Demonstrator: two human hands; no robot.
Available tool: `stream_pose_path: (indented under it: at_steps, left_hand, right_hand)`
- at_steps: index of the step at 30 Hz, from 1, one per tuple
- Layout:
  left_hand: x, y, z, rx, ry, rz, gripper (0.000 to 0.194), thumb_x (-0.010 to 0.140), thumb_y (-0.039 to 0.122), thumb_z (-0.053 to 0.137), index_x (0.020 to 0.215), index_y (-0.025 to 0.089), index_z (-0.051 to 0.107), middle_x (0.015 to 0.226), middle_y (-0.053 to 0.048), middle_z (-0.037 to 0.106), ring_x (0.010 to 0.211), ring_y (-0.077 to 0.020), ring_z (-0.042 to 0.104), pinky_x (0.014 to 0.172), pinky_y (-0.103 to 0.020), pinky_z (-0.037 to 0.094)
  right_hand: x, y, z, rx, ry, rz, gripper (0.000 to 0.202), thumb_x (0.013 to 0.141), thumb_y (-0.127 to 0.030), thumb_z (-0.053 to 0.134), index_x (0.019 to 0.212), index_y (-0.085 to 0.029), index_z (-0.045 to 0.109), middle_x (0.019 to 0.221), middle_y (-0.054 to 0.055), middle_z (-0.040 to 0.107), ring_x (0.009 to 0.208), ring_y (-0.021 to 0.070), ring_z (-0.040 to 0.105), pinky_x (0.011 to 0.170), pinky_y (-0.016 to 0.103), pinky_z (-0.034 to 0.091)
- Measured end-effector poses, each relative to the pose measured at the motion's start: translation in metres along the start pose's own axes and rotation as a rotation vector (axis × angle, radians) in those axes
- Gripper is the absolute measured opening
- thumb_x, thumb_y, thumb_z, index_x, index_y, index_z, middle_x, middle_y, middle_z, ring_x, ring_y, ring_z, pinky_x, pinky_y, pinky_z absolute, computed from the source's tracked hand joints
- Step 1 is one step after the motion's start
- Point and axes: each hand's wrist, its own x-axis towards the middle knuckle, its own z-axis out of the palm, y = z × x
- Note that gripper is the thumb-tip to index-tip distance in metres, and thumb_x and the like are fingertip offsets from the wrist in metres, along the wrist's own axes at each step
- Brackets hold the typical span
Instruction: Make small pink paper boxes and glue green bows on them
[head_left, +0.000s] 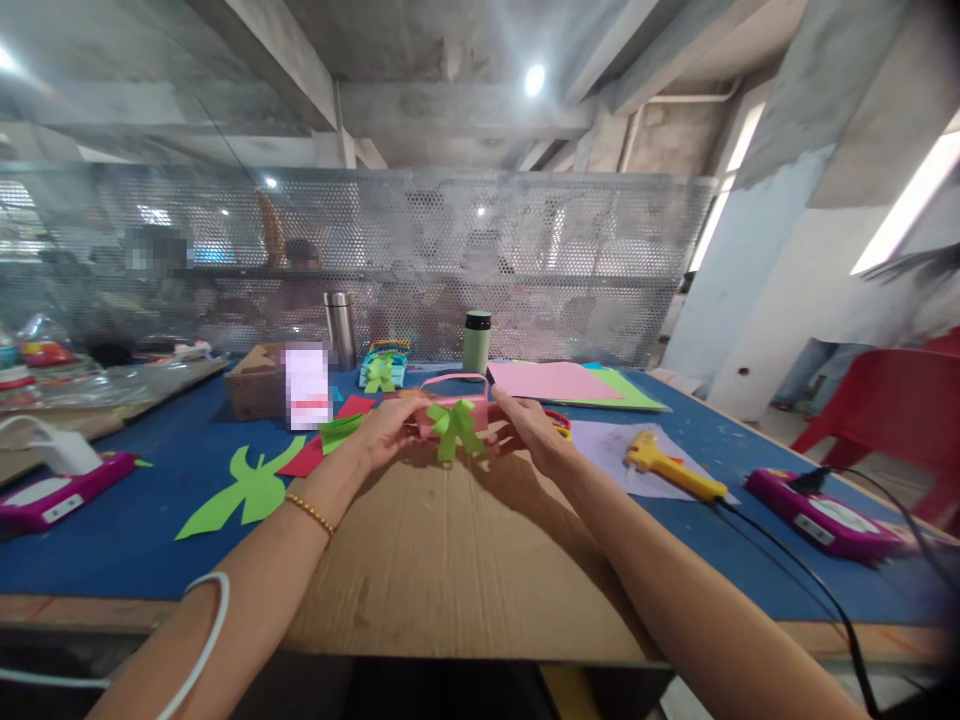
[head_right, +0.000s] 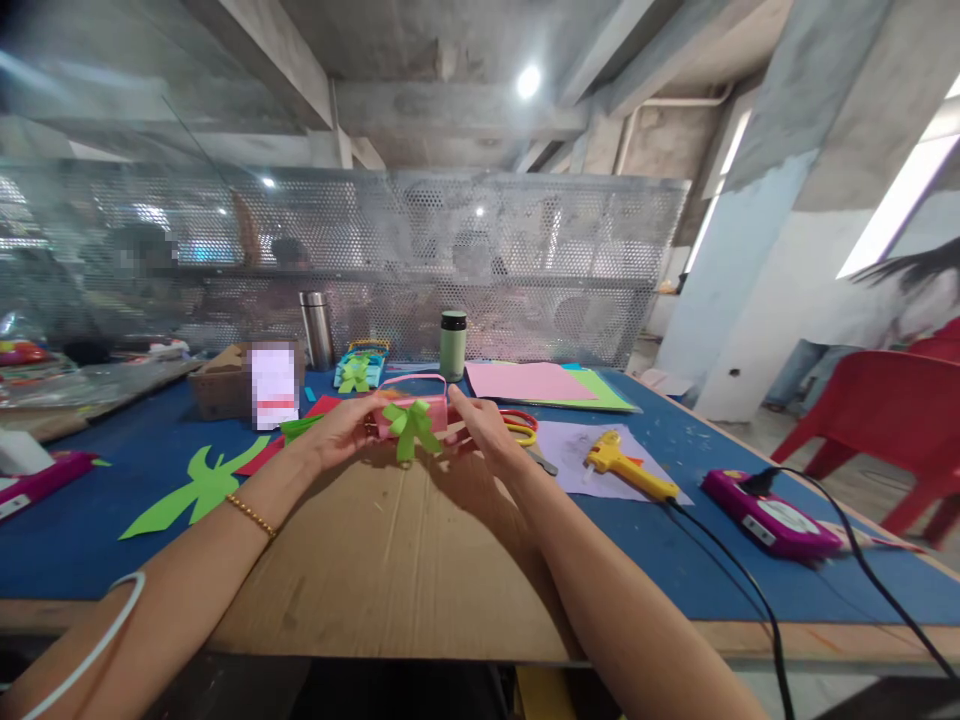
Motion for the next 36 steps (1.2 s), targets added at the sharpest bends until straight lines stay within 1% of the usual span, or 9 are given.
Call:
stream_pose_path:
  at_steps: [2, 5, 10, 13, 20, 25, 29, 33, 36]
  left_hand:
    - [0.000, 0.004, -0.006, -0.063, -0.026, -0.022, 0.023, 0.080, 0.024, 0.067, 0.100, 0.012, 0.070, 0.072, -0.003, 0.067, 0.059, -0.0130, 0.060, 0.064, -0.030, 0.054]
    - [0.000, 0.009, -0.013, -0.171, -0.095, -0.061, 0.019, 0.084, 0.023, 0.061, 0.098, 0.012, 0.070, 0.062, 0.000, 0.062, 0.051, -0.0116, 0.054, 0.059, -0.027, 0.053]
    - [0.002, 0.009, -0.019, -0.226, -0.134, -0.078, 0.011, 0.084, 0.020, 0.059, 0.083, 0.013, 0.068, 0.065, -0.003, 0.065, 0.054, -0.0128, 0.057, 0.057, -0.026, 0.052]
    - [0.004, 0.007, -0.022, -0.237, -0.159, -0.077, 0.009, 0.081, 0.017, 0.060, 0.084, 0.013, 0.068, 0.070, -0.005, 0.067, 0.057, -0.0133, 0.058, 0.059, -0.027, 0.052]
    - [0.001, 0.008, -0.020, -0.235, -0.129, -0.073, 0.012, 0.084, 0.019, 0.057, 0.086, 0.015, 0.068, 0.076, -0.007, 0.067, 0.061, -0.0152, 0.061, 0.060, -0.029, 0.053]
    - [0.003, 0.006, -0.021, -0.244, -0.125, -0.084, 0.014, 0.087, 0.021, 0.056, 0.089, 0.015, 0.068, 0.078, -0.007, 0.068, 0.064, -0.0161, 0.062, 0.061, -0.030, 0.053]
    - [0.002, 0.006, -0.020, -0.233, -0.150, -0.092, 0.011, 0.085, 0.021, 0.060, 0.090, 0.015, 0.068, 0.080, -0.006, 0.068, 0.068, -0.0153, 0.062, 0.066, -0.029, 0.052]
    - [-0.001, 0.010, -0.013, -0.191, -0.136, -0.056, 0.004, 0.081, 0.019, 0.064, 0.081, 0.015, 0.066, 0.071, -0.003, 0.065, 0.064, -0.0130, 0.059, 0.067, -0.028, 0.050]
    - [-0.001, 0.012, -0.010, -0.154, -0.098, -0.042, 0.009, 0.080, 0.019, 0.063, 0.086, 0.014, 0.068, 0.075, -0.004, 0.068, 0.065, -0.0133, 0.059, 0.063, -0.027, 0.049]
  right_hand:
    - [0.003, 0.001, -0.003, -0.001, 0.049, -0.067, 0.042, 0.091, -0.054, 0.057, 0.084, -0.013, 0.066, 0.093, 0.012, 0.070, 0.057, 0.0131, 0.064, 0.043, 0.023, 0.049]
    - [0.006, 0.003, -0.004, -0.007, 0.063, -0.149, 0.033, 0.088, -0.046, 0.063, 0.081, -0.013, 0.066, 0.089, 0.009, 0.068, 0.060, 0.0115, 0.064, 0.043, 0.020, 0.049]
    - [0.001, 0.002, 0.001, 0.028, -0.095, -0.236, 0.033, 0.079, -0.046, 0.073, 0.084, -0.014, 0.067, 0.086, 0.006, 0.068, 0.058, 0.0111, 0.063, 0.044, 0.021, 0.049]
    - [-0.006, -0.003, 0.004, 0.052, -0.166, -0.263, 0.037, 0.077, -0.049, 0.074, 0.087, -0.014, 0.068, 0.084, 0.005, 0.067, 0.058, 0.0111, 0.063, 0.046, 0.021, 0.049]
    - [-0.015, -0.008, 0.009, 0.087, -0.329, -0.235, 0.041, 0.076, -0.052, 0.075, 0.094, -0.015, 0.070, 0.083, 0.005, 0.068, 0.056, 0.0104, 0.062, 0.047, 0.022, 0.050]
    - [-0.014, -0.004, 0.011, 0.161, -0.344, -0.198, 0.040, 0.072, -0.049, 0.079, 0.088, -0.014, 0.070, 0.078, 0.004, 0.068, 0.056, 0.0116, 0.063, 0.048, 0.023, 0.051]
    - [-0.010, 0.001, 0.009, 0.213, -0.332, -0.157, 0.035, 0.071, -0.044, 0.083, 0.078, -0.013, 0.068, 0.065, 0.001, 0.066, 0.054, 0.0106, 0.062, 0.051, 0.021, 0.051]
    - [-0.003, 0.007, 0.003, 0.234, -0.333, -0.120, 0.035, 0.068, -0.041, 0.085, 0.082, -0.012, 0.070, 0.065, 0.001, 0.067, 0.055, 0.0090, 0.062, 0.054, 0.020, 0.050]
    - [0.001, 0.009, -0.001, 0.216, -0.312, -0.090, 0.039, 0.065, -0.042, 0.087, 0.085, -0.012, 0.072, 0.069, 0.002, 0.068, 0.055, 0.0087, 0.061, 0.053, 0.021, 0.049]
